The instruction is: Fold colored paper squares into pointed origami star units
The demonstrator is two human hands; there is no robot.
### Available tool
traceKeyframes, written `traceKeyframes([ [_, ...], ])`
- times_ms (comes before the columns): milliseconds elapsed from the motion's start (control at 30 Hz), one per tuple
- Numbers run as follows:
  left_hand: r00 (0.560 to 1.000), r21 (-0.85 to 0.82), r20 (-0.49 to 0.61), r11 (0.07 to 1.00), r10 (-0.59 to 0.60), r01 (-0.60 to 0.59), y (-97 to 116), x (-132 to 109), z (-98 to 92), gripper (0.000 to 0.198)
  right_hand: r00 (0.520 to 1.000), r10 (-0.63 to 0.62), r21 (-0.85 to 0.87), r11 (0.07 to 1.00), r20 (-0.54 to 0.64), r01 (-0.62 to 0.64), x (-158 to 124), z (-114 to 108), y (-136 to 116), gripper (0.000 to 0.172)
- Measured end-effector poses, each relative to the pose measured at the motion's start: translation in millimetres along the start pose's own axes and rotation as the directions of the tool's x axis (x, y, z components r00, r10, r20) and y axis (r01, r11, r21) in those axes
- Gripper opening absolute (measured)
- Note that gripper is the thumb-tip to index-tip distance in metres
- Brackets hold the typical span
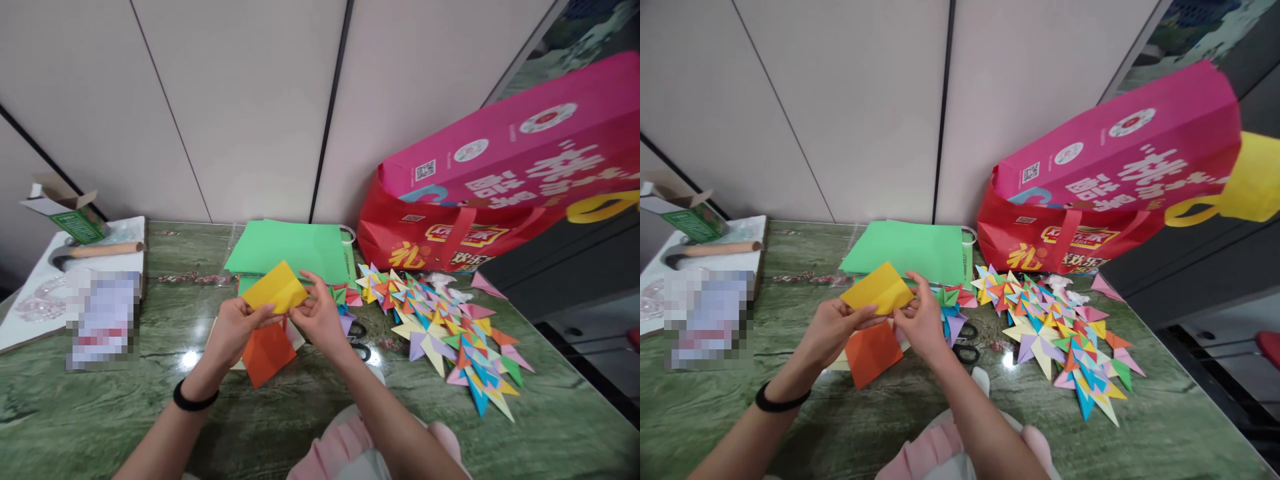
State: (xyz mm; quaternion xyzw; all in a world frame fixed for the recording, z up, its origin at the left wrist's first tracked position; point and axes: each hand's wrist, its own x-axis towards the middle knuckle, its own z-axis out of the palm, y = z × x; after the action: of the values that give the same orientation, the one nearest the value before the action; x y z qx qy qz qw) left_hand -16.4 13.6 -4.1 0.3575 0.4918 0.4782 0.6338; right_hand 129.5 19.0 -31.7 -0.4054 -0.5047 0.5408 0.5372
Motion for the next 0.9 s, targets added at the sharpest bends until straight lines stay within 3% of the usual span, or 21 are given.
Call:
traceKeyframes([
  [200, 1.0, 0.009, -0.003, 1.0, 0.008, -0.008, 4, -1, -0.8, 0.036, 0.999, -0.035, -0.046, 0.998, 0.02, 0.036, 1, -1, 2, 0.061],
  [300, 0.998, 0.033, -0.036, 0.998, 0.055, -0.054, 6, -2, -3.3, 0.039, 0.992, -0.103, -0.123, 0.988, -0.07, 0.094, 2, -2, 1, 0.053],
  [400, 0.996, 0.099, 0.012, 0.991, 0.088, -0.089, 9, -3, -2.9, 0.046, 0.981, -0.136, -0.122, 0.985, -0.138, 0.12, 2, -1, -1, 0.052],
  [533, 0.988, 0.182, 0.106, 0.975, 0.108, -0.126, 8, -6, 0.9, 0.053, 0.993, -0.042, -0.085, 0.996, -0.108, 0.033, 1, 1, -5, 0.072],
  [667, 0.992, 0.248, 0.035, 0.961, 0.118, -0.123, 7, -6, 0.8, 0.068, 0.996, 0.035, -0.011, 0.999, -0.078, -0.036, 0, -1, -5, 0.076],
  [900, 0.991, 0.076, 0.129, 0.996, 0.032, -0.042, 11, -9, -1.0, 0.086, 0.996, 0.063, -0.032, 0.997, -0.062, -0.065, 0, -4, 0, 0.078],
])
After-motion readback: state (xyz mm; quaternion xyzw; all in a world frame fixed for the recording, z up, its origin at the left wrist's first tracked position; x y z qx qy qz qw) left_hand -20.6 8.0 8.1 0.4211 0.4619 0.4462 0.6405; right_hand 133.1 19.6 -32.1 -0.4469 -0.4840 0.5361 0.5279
